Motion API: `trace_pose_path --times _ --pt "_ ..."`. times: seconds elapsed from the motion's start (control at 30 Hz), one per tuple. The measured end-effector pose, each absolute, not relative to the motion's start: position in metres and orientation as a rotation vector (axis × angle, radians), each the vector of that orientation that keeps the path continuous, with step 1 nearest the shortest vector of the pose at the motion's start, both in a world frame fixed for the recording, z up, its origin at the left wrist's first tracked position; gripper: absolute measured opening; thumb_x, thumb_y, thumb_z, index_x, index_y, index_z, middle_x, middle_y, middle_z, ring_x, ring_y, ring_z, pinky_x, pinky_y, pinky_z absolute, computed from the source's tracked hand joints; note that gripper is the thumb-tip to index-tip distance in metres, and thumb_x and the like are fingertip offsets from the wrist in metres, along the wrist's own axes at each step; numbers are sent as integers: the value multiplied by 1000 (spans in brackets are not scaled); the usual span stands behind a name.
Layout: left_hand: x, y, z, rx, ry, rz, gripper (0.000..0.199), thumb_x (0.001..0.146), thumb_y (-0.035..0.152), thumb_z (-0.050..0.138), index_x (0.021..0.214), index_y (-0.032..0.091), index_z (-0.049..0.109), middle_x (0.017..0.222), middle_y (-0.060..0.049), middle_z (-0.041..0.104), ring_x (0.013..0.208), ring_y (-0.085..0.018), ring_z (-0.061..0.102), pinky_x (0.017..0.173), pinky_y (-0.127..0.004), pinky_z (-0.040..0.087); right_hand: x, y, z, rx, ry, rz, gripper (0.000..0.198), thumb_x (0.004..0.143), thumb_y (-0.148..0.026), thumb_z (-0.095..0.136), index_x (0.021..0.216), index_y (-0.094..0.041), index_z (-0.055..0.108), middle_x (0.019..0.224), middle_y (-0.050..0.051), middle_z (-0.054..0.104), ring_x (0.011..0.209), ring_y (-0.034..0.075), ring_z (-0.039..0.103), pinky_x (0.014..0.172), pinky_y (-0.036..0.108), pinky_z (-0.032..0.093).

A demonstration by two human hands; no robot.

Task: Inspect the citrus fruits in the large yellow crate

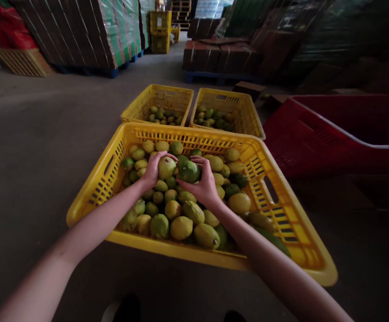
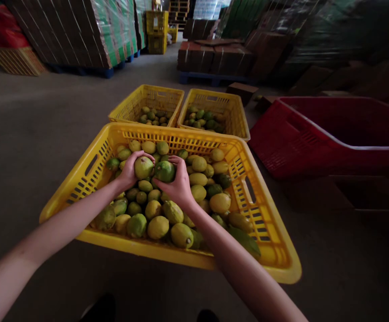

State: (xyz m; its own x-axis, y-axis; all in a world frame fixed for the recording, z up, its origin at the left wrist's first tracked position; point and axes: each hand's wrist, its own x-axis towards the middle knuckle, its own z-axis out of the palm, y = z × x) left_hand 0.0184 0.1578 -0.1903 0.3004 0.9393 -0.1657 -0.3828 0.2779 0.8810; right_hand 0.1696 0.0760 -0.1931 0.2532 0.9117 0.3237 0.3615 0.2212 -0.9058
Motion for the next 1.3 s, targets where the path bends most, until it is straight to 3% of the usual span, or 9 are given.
trace_pose_path --times 0.07,0.17,0.33,0.5,0.7,0.83,1.0,1.2,1.3 --pt "20 162 -190 637 843 994 31 87 34 49 81 15 73 71 -6 73 74 -19 71 62 -24 53 171 78 -193 -1344 -1233 692 58 56 -42 88 101 -27 54 112 5 64 112 29 59 100 44 49" --pt "19 168 -188 381 837 931 40 90 38 45 104 12 71 74 -8 74 73 -22 71 65 -30 58 172 81 -191 -1328 -981 1001 53 62 -50 83 101 -28 54 99 1 67 93 25 64 77 37 57" --pt "14 170 -186 237 817 867 45 94 35 41 129 14 61 82 -9 74 74 -22 71 66 -32 60 177 89 -194 -1234 -661 1408 45 76 -69 61 94 -28 58 86 3 71 74 25 66 53 36 53" --pt "13 165 -181 287 718 764 42 97 35 39 122 13 65 84 -10 74 65 -19 68 54 -27 55 184 90 -200 -1164 -517 1536 44 76 -68 60 86 -25 64 81 7 73 73 27 67 49 38 52" --pt "11 159 -175 452 628 792 41 98 35 37 104 12 71 93 -12 77 78 -22 72 67 -31 58 189 87 -198 -1085 -481 1529 42 74 -63 62 88 -25 70 85 6 75 79 28 69 68 42 58" --pt "11 157 -177 621 642 720 35 94 30 43 94 12 73 79 -11 75 67 -23 71 63 -33 56 189 84 -192 -1030 -507 1555 32 71 -55 67 80 -25 70 77 4 74 67 24 68 55 36 54" --pt "16 150 -174 597 575 731 33 91 24 42 77 14 70 71 -10 72 70 -24 71 64 -31 56 190 85 -193 -918 -514 1668 29 71 -47 66 78 -20 72 78 7 76 72 27 71 52 34 54" --pt "18 154 -173 182 634 937 34 92 20 39 99 15 71 76 -6 74 85 -22 73 84 -36 59 198 92 -202 -791 -258 1661 28 81 -33 58 101 -20 71 86 5 78 71 24 72 59 35 59" --pt "15 160 -177 106 664 1008 31 94 23 43 107 14 70 78 -6 74 85 -21 74 85 -34 59 201 94 -202 -809 -220 1635 28 84 -34 55 105 -21 69 87 6 78 72 24 72 53 32 57"
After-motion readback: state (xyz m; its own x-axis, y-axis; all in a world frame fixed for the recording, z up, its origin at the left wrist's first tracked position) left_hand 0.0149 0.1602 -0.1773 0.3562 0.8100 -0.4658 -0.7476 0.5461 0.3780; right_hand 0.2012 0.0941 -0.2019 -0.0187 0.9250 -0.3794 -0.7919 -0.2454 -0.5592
